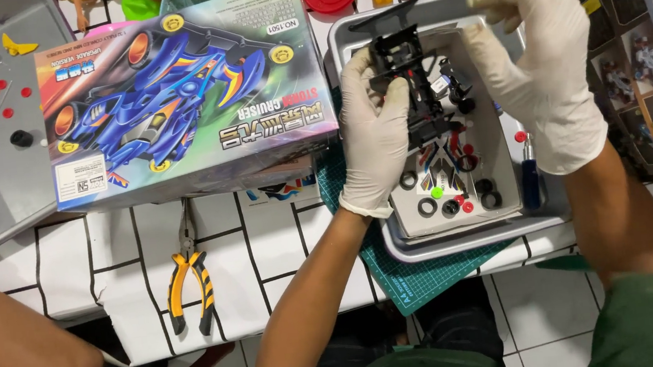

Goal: Assembling a plastic model toy car by fitting gears, motors, and other small components into the chassis.

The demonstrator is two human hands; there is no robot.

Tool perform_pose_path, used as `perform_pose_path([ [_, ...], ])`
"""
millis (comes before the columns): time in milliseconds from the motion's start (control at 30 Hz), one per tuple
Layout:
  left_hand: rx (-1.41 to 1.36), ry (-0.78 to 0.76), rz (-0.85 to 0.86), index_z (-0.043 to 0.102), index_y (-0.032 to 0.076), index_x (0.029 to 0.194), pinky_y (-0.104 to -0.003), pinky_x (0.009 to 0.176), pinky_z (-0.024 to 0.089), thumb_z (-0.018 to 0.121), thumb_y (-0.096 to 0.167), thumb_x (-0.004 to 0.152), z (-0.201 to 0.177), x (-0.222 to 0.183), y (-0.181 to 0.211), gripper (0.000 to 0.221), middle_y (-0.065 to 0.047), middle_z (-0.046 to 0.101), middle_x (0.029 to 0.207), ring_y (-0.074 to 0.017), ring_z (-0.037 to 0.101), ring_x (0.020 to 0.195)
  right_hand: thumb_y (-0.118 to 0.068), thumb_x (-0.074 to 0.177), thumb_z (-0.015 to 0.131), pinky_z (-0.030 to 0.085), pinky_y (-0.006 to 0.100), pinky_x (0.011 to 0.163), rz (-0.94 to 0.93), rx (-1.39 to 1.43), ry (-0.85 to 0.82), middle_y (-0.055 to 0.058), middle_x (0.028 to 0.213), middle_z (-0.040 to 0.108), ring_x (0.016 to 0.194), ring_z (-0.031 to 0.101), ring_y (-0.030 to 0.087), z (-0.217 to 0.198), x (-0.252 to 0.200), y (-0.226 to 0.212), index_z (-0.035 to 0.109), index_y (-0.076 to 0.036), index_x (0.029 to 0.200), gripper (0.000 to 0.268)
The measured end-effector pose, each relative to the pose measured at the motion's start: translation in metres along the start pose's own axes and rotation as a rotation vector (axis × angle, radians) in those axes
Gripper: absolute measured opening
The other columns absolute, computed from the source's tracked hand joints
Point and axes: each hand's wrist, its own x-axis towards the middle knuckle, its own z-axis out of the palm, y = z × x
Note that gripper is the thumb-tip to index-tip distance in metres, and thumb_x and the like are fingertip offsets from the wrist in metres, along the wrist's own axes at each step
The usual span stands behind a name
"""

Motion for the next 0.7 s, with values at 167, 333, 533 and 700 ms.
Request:
perform_pose_path([
  [167, -0.225, 0.077, -0.072, 0.039, 0.009, 0.147, -0.024, 0.062, 0.051, 0.055, 0.007, 0.096, 0.002, 0.005, 0.007, 0.053, -0.012, 0.058, 0.123, -0.0103, 0.056, 0.074, -0.010, 0.097, 0.079, 0.055, 0.051, 0.084, 0.173, -0.229, -0.530, 0.016, 0.119, 0.069, 0.101, 0.062, 0.034, 0.000, 0.010, 0.016, 0.072, -0.008, 0.127, 0.031],
  [333, -0.131, 0.097, -0.099, 0.039, 0.013, 0.152, -0.022, 0.055, 0.041, 0.054, 0.010, 0.097, 0.002, 0.005, 0.006, 0.058, -0.002, 0.054, 0.082, -0.0067, 0.044, 0.061, -0.034, 0.089, 0.077, 0.056, 0.054, 0.073, 0.154, -0.279, -0.886, 0.009, 0.105, 0.067, 0.118, 0.052, 0.040, 0.029, -0.014, 0.042, 0.077, -0.023, 0.119, 0.031],
  [533, 0.043, 0.058, -0.033, 0.036, 0.010, 0.154, -0.023, 0.075, 0.052, 0.053, 0.011, 0.097, 0.001, 0.009, 0.001, 0.060, -0.009, 0.049, 0.154, -0.0088, 0.052, 0.080, -0.016, 0.095, 0.070, 0.051, 0.044, 0.082, 0.144, -0.252, -0.707, 0.016, 0.110, 0.068, 0.108, 0.059, 0.035, 0.018, -0.011, 0.036, 0.067, -0.005, 0.107, 0.017],
  [700, 0.044, 0.022, 0.061, 0.034, 0.007, 0.155, -0.027, 0.103, 0.048, 0.053, 0.008, 0.099, -0.004, 0.009, -0.005, 0.058, -0.013, 0.042, 0.160, -0.0138, 0.058, 0.111, -0.011, 0.100, 0.068, 0.055, 0.048, 0.063, 0.179, -0.163, -0.688, 0.016, 0.100, 0.062, 0.075, 0.064, 0.036, -0.017, -0.005, 0.006, 0.062, -0.012, 0.122, 0.023],
])
